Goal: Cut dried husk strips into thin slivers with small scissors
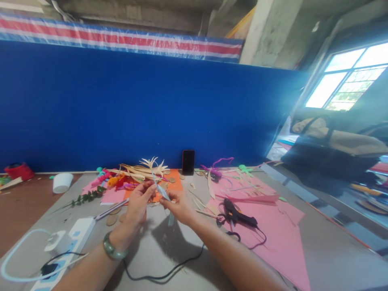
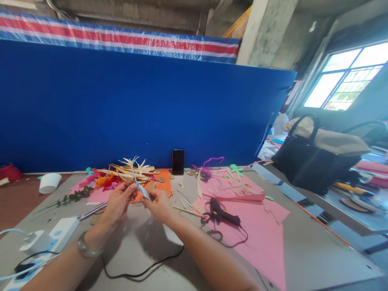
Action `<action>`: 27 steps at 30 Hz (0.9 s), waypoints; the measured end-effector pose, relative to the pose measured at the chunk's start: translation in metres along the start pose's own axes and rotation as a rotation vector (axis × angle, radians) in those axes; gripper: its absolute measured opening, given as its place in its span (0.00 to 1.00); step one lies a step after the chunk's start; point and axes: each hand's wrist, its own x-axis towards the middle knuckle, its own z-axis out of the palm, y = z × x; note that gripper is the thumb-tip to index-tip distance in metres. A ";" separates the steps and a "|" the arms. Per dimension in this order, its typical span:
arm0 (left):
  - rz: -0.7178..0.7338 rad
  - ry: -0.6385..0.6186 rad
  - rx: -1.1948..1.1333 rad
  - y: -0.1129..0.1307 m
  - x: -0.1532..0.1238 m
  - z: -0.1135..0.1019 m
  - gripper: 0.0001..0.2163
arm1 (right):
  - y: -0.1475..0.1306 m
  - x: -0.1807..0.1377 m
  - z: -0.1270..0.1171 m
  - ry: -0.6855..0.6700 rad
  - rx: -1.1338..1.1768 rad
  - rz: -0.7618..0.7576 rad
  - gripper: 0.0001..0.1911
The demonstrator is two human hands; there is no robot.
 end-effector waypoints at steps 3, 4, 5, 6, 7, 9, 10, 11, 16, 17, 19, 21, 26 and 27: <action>0.012 -0.009 0.041 -0.004 0.001 -0.002 0.12 | 0.002 0.000 0.003 -0.027 -0.001 -0.003 0.10; 0.014 -0.001 0.049 -0.005 0.001 -0.003 0.12 | 0.002 0.000 0.005 -0.028 -0.007 0.002 0.10; 0.018 0.008 0.055 -0.006 0.001 -0.004 0.12 | 0.003 -0.001 0.006 -0.027 -0.015 0.009 0.09; 0.025 0.014 0.058 -0.006 0.000 -0.004 0.12 | 0.003 -0.001 0.006 -0.024 -0.022 0.015 0.09; 0.033 0.013 0.062 -0.006 0.000 -0.004 0.12 | 0.004 -0.001 0.007 -0.023 -0.027 0.017 0.09; 0.053 0.001 0.076 -0.006 -0.001 -0.004 0.12 | 0.003 -0.002 0.008 -0.032 -0.022 0.012 0.09; 0.058 -0.007 0.083 -0.006 -0.002 -0.004 0.12 | 0.003 -0.003 0.008 -0.040 -0.014 0.005 0.09; 0.058 -0.012 0.089 -0.007 -0.002 -0.004 0.12 | 0.002 -0.004 0.008 -0.045 -0.007 -0.003 0.09; 0.077 0.035 0.149 -0.006 -0.007 -0.001 0.13 | -0.007 -0.005 0.002 -0.038 0.016 -0.029 0.07; 0.061 0.016 0.131 -0.004 -0.008 0.001 0.15 | -0.008 -0.005 0.000 -0.037 0.044 -0.039 0.08; 0.026 -0.006 0.012 0.000 -0.010 0.004 0.20 | -0.010 -0.001 -0.004 -0.035 0.099 -0.063 0.09; -0.040 -0.019 -0.064 0.004 -0.012 0.006 0.25 | -0.013 0.002 -0.011 -0.019 0.128 -0.085 0.10; -0.147 -0.027 0.030 -0.001 -0.016 0.007 0.24 | -0.036 -0.001 -0.052 0.124 0.038 -0.125 0.09; -0.137 -0.043 0.064 -0.003 -0.018 0.007 0.23 | -0.043 -0.005 -0.066 0.160 -0.009 -0.129 0.09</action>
